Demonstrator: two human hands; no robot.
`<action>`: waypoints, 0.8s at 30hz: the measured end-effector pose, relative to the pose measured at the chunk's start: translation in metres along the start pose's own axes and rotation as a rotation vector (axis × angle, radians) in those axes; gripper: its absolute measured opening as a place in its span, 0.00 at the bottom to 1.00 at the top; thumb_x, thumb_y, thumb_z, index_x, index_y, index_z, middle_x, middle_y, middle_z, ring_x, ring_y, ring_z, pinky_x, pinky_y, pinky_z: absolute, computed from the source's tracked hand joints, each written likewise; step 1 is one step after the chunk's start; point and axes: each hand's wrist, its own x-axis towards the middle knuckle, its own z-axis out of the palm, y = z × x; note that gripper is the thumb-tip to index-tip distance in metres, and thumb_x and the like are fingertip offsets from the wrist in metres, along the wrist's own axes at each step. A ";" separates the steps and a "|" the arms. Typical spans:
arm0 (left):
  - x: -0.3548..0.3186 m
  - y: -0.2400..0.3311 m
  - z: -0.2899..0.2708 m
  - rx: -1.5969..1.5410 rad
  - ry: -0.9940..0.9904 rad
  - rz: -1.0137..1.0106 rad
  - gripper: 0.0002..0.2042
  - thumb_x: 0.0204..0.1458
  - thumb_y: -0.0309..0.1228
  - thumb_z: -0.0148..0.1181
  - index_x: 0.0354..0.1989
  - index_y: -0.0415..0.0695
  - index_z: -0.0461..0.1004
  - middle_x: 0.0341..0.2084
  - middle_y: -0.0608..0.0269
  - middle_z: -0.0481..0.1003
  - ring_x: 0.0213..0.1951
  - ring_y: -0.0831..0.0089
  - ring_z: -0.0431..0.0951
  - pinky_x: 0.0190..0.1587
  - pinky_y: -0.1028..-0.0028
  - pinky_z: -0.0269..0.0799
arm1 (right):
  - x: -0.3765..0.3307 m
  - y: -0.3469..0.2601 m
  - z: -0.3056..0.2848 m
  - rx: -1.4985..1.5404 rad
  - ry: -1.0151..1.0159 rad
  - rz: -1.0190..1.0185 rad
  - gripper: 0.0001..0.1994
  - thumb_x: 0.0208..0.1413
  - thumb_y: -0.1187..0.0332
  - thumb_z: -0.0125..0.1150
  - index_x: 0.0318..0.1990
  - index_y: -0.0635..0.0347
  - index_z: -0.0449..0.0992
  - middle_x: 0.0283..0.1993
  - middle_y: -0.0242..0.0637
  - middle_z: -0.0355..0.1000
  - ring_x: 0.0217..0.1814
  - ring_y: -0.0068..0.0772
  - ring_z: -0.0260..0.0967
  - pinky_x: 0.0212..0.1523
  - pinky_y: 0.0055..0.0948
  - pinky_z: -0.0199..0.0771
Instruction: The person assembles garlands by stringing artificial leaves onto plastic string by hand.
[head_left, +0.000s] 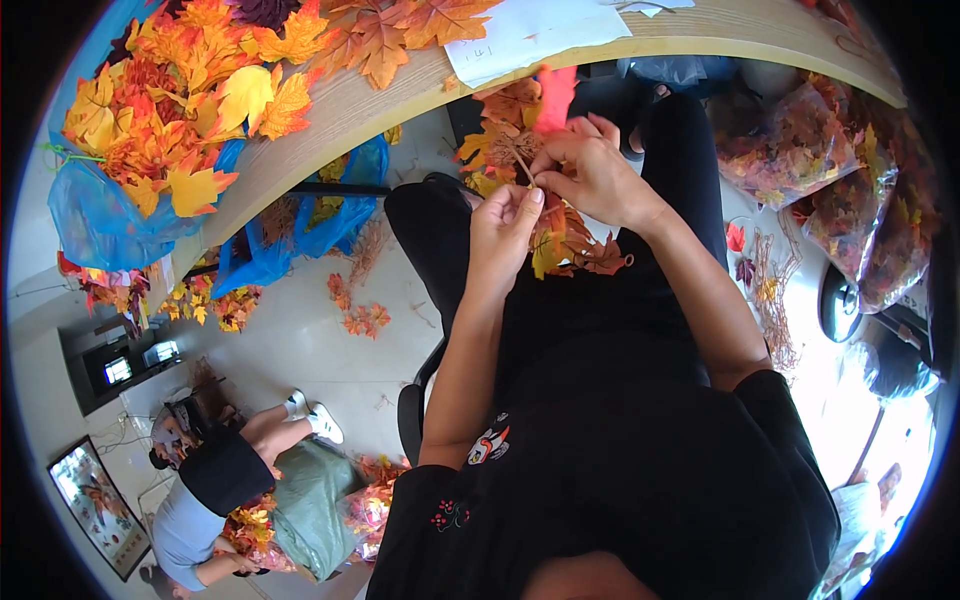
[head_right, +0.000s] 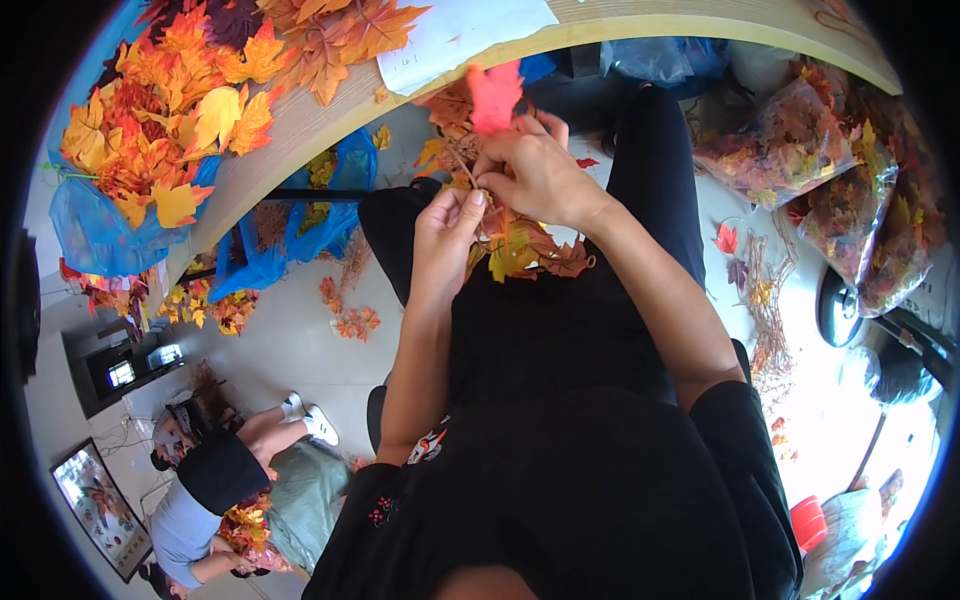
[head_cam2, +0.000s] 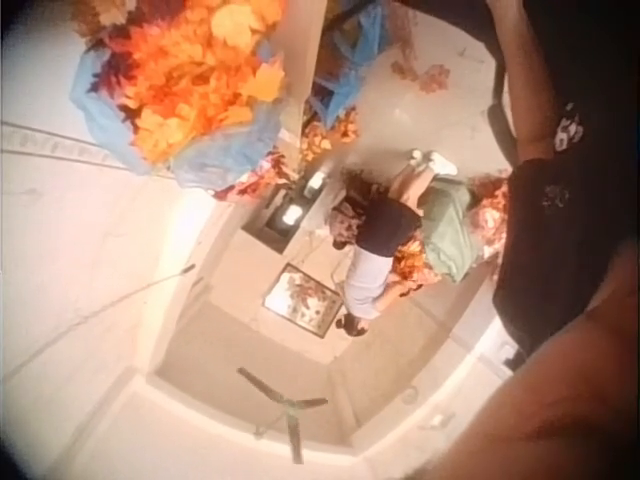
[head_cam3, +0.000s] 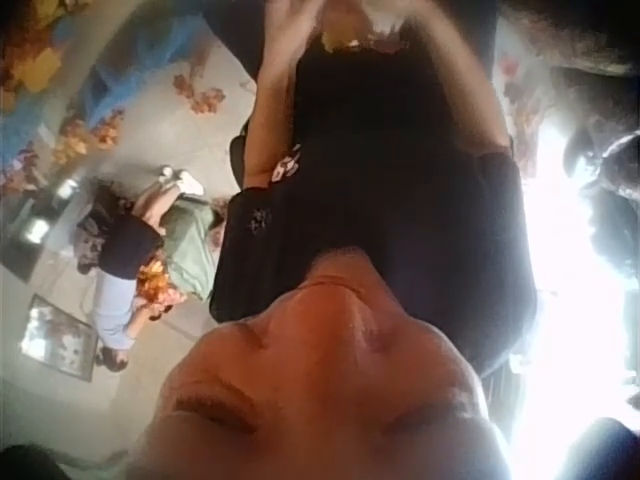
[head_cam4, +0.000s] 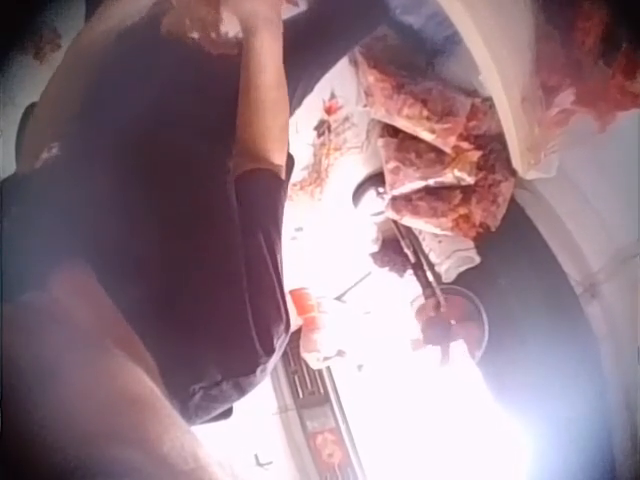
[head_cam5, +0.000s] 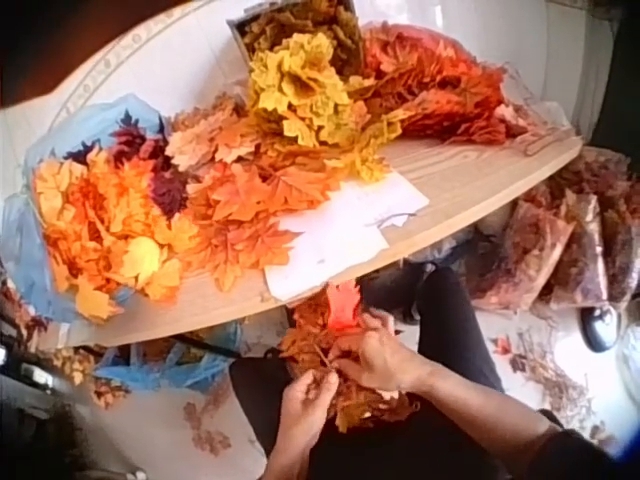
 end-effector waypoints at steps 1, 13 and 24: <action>0.000 0.003 -0.001 -0.001 -0.003 0.000 0.07 0.54 0.30 0.53 0.32 0.39 0.68 0.24 0.67 0.70 0.24 0.83 0.68 0.29 0.79 0.68 | 0.002 -0.001 -0.002 -0.132 0.077 -0.107 0.04 0.45 0.70 0.58 0.29 0.57 0.74 0.31 0.33 0.70 0.45 0.37 0.62 0.61 0.44 0.36; 0.025 0.007 -0.005 -0.603 0.135 -0.301 0.04 0.54 0.32 0.53 0.35 0.48 0.68 0.30 0.66 0.73 0.32 0.74 0.74 0.32 0.75 0.71 | -0.009 -0.001 -0.002 -0.191 0.509 -0.075 0.07 0.43 0.68 0.58 0.30 0.59 0.74 0.31 0.37 0.70 0.37 0.39 0.67 0.44 0.34 0.60; 0.035 -0.008 0.002 -0.644 0.277 -0.194 0.05 0.51 0.28 0.55 0.36 0.46 0.68 0.35 0.63 0.73 0.38 0.71 0.75 0.40 0.73 0.71 | -0.026 0.000 0.044 -0.047 0.118 0.190 0.12 0.40 0.73 0.60 0.33 0.65 0.66 0.28 0.42 0.72 0.29 0.39 0.72 0.36 0.32 0.71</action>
